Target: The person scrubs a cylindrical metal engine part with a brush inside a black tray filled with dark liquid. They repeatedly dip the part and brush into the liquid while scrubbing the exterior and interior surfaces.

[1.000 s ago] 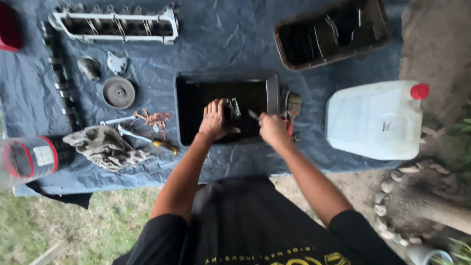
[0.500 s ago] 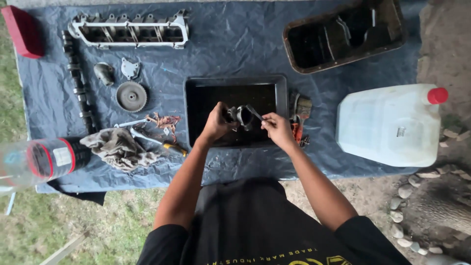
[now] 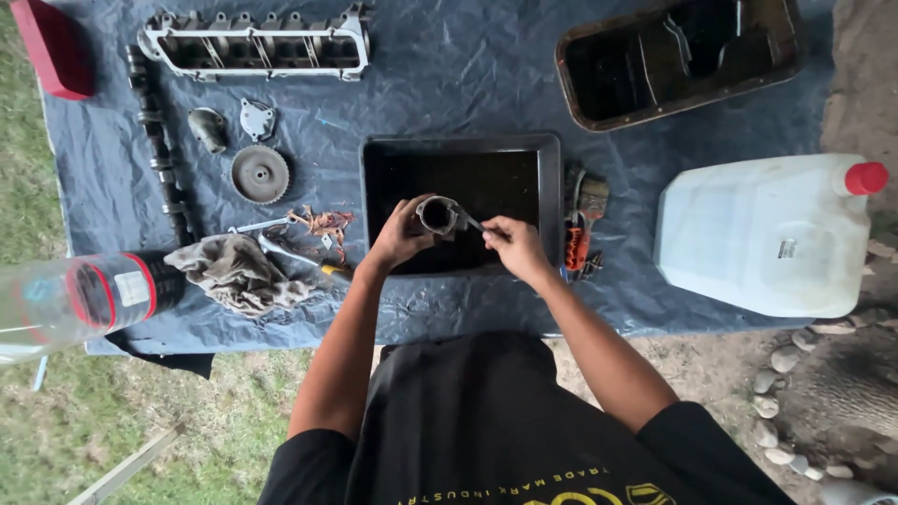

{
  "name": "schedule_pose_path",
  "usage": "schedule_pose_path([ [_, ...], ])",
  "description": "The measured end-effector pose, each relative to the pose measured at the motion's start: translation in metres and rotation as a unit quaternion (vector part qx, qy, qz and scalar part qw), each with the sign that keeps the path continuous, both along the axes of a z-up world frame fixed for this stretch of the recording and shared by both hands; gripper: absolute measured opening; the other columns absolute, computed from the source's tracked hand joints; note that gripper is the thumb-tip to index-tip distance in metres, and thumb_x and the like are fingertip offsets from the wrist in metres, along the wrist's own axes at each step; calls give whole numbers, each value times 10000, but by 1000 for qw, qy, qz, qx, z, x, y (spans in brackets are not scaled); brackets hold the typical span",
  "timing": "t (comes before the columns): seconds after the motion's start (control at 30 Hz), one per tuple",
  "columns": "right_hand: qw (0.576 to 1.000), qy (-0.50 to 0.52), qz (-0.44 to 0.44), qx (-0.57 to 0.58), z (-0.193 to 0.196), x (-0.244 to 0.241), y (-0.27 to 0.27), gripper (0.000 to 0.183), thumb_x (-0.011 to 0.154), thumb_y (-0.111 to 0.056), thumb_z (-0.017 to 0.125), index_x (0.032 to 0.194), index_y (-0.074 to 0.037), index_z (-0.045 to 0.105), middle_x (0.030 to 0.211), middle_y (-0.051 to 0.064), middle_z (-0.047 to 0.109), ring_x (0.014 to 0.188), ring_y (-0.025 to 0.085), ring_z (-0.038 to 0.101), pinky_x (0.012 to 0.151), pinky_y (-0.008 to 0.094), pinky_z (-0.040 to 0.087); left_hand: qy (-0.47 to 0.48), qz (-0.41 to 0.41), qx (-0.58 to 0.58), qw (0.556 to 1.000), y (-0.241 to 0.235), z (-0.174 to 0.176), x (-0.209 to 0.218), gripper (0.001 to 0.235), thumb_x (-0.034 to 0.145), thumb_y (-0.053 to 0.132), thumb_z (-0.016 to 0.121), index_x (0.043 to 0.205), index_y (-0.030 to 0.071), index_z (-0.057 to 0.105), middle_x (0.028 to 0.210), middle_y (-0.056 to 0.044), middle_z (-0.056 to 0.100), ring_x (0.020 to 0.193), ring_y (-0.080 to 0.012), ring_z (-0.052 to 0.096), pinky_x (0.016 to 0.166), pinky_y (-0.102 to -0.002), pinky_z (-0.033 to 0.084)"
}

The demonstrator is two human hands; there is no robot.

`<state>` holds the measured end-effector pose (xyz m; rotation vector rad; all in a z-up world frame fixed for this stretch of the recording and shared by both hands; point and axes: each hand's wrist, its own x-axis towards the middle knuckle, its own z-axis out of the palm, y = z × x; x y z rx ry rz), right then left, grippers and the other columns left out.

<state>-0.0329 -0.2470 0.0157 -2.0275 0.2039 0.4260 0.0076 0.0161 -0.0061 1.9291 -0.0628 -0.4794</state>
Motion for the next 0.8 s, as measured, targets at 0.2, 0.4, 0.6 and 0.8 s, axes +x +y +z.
schedule_pose_path([
  [0.2, 981, -122, 81, -125, 27, 3, 5, 81, 932, -189, 746, 987, -150, 790, 831, 82, 777, 813, 330, 752, 688, 414, 600, -169, -47, 46, 983, -8, -35, 3, 839, 499, 486, 985, 1170, 181, 584, 1112, -135, 526, 1025, -396, 624, 862, -504, 545],
  [0.4, 944, -152, 120, -268, 27, -11, -2, 107, 956, -306, 692, 935, -204, 714, 806, 13, 732, 758, 287, 739, 660, 408, 591, -86, -116, 36, 989, -35, -37, 0, 803, 644, 504, 854, 1308, 200, 519, 1148, -121, 688, 1185, -396, 630, 1175, -685, 282],
  [0.6, 884, -247, 187, -350, 28, -14, 1, 127, 929, -325, 645, 894, -204, 658, 813, 25, 703, 683, 316, 725, 559, 462, 578, -157, -134, 132, 970, -62, -46, -4, 750, 594, 397, 876, 1219, 111, 576, 1133, -172, 697, 1178, -367, 632, 1230, -602, 252],
  [0.8, 791, -387, 196, -431, -5, 4, -27, 125, 796, -223, 731, 903, -195, 673, 909, 18, 663, 866, 291, 686, 710, 397, 569, -125, -186, 296, 929, -72, -87, 13, 938, 553, 403, 854, 1342, 76, 466, 1290, -122, 566, 1261, -308, 546, 1157, -496, 370],
])
